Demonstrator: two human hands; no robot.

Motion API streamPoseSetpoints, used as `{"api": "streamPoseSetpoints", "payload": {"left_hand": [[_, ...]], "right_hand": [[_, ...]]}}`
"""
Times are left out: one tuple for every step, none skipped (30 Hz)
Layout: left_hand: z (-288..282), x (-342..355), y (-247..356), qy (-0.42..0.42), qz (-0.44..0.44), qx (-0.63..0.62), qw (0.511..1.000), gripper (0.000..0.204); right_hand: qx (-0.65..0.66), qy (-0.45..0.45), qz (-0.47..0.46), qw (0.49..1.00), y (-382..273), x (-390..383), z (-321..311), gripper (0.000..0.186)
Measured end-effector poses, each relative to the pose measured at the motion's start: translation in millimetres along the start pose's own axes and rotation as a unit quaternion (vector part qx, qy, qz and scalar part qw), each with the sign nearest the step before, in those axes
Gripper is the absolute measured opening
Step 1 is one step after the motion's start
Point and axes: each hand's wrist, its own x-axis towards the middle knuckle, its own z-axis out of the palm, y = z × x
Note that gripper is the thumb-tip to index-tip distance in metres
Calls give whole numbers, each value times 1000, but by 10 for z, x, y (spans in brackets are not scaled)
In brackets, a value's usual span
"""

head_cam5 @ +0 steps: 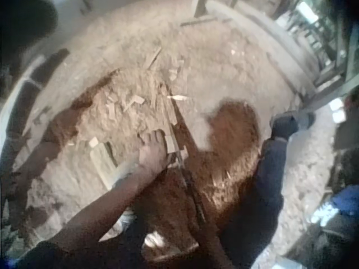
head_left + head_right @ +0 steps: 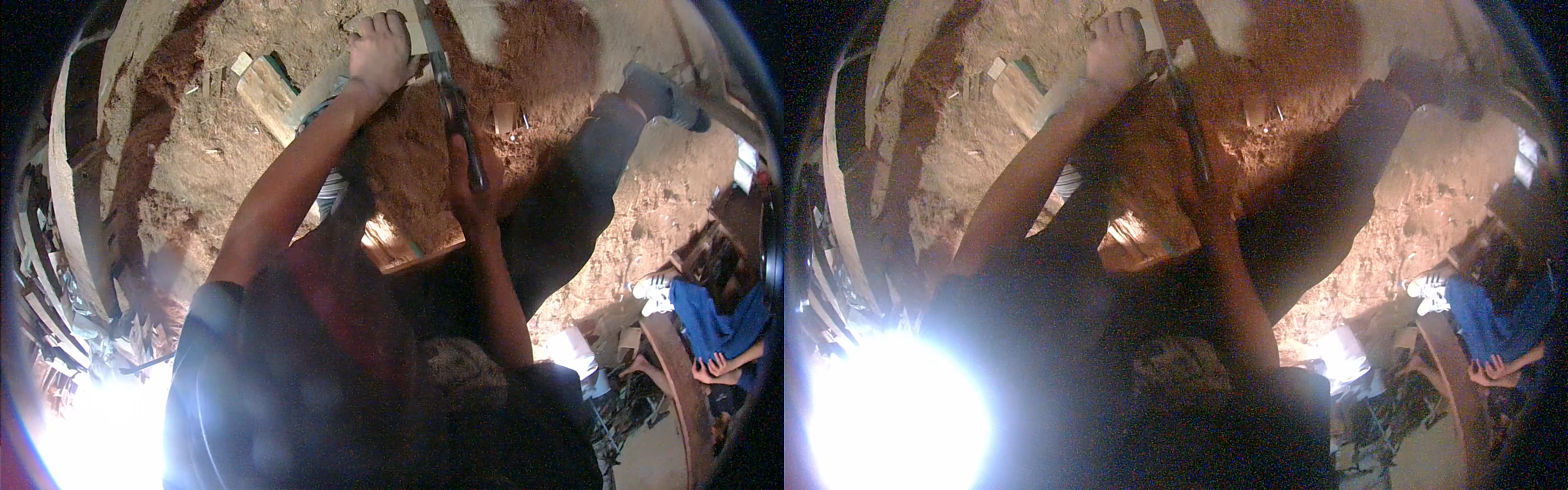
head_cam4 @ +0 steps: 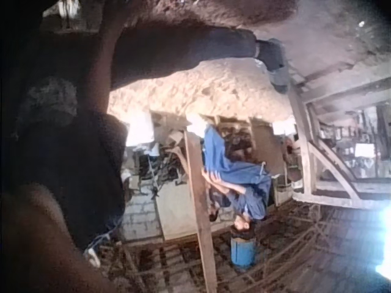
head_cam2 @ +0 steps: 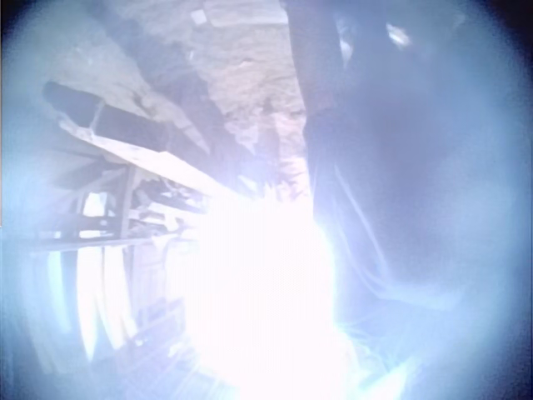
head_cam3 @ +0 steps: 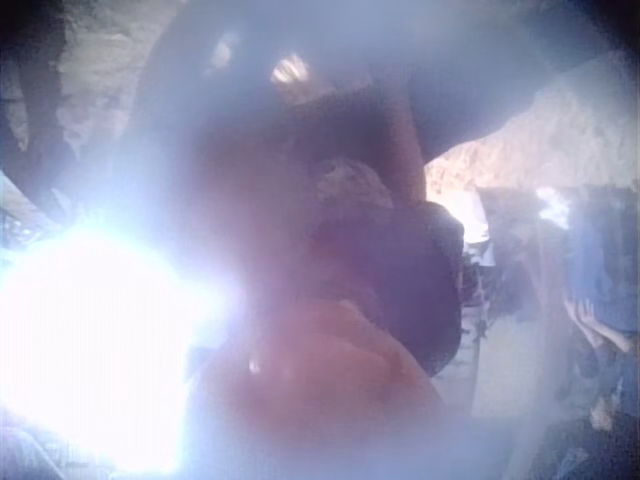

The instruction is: The person uses a hand saw to cut a small piece of wood held in place by the left hand. The sawing motion is repetitive and focused on a single cut line, producing sawdust on the floor.

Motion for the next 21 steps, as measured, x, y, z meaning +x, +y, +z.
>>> {"api": "streamPoseSetpoints", "payload": {"left_hand": [[-14, 0, 3, -4, 1, -7, 1000, 85], [-27, 8, 23, -6, 3, -15, 1000, 84], [-39, 12, 54, -12, 4, -17, 1000, 84], [-54, 23, 45, -16, 2, -15, 1000, 84], [-69, 28, 42, -19, -1, -14, 1000, 85], [-85, 20, 44, -22, 2, -12, 1000, 85], [-72, -15, 26, -25, 0, -9, 1000, 85], [-92, 3, -3, -23, -3, -5, 1000, 85], [-114, 19, 9, -25, 3, 6, 1000, 85], [-138, 0, 11, -29, 7, 19, 999, 85], [-159, -13, 9, -34, 11, 33, 999, 85], [-155, -3, -4, -36, 5, 25, 999, 84], [-143, -2, -9, -40, 0, 18, 999, 84], [-138, 66, 64, -38, 0, -1, 999, 84], [-137, 41, 28, -36, 5, 10, 999, 84], [-143, 28, 41, -35, 13, 11, 999, 83], [-162, 47, 30, -29, 20, 13, 999, 83], [-175, 37, 55, -42, 16, 16, 999, 83], [-181, 1, 31, -53, 6, 29, 998, 84], [-205, 16, 16, -61, -3, 38, 997, 85], [-230, 73, 18, -62, -4, 30, 998, 84]], "right_hand": [[-9, -11, 6, 1000, -171, 162, 47, 31], [-22, -8, 11, 1000, -200, 223, 92, 32], [-36, -5, 15, 999, -224, 291, 131, 34], [-50, 6, 14, 999, -199, 327, 191, 36], [-49, 6, 9, 999, -174, 273, 191, 37], [-47, 9, 5, 999, -148, 215, 193, 38], [-30, -3, -5, 1000, -89, -16, 126, 38], [-13, -13, -20, 1000, -45, -182, 60, 38], [-3, -2, -19, 1000, 16, -335, -6, 39], [9, 8, -15, 1000, 4, -472, -60, 39], [5, 10, -19, 1000, 43, -497, -61, 39], [3, 13, -25, 1000, 94, -489, -51, 40], [-15, 9, -38, 999, 78, -317, 9, 40], [-25, 10, -34, 999, -32, -105, 1, 41], [-17, 2, -31, 999, -83, 92, 88, 41], [1, -6, -6, 1000, -273, 293, 123, 41], [7, -9, 1, 1000, -312, 320, 129, 40], [11, -12, 9, 1000, -343, 334, 125, 39], [12, -14, 1, 1000, -218, 176, 136, 37], [7, -14, -9, 1000, -104, 33, 121, 35], [9, -11, -13, 1000, 21, -142, 63, 34]]}}
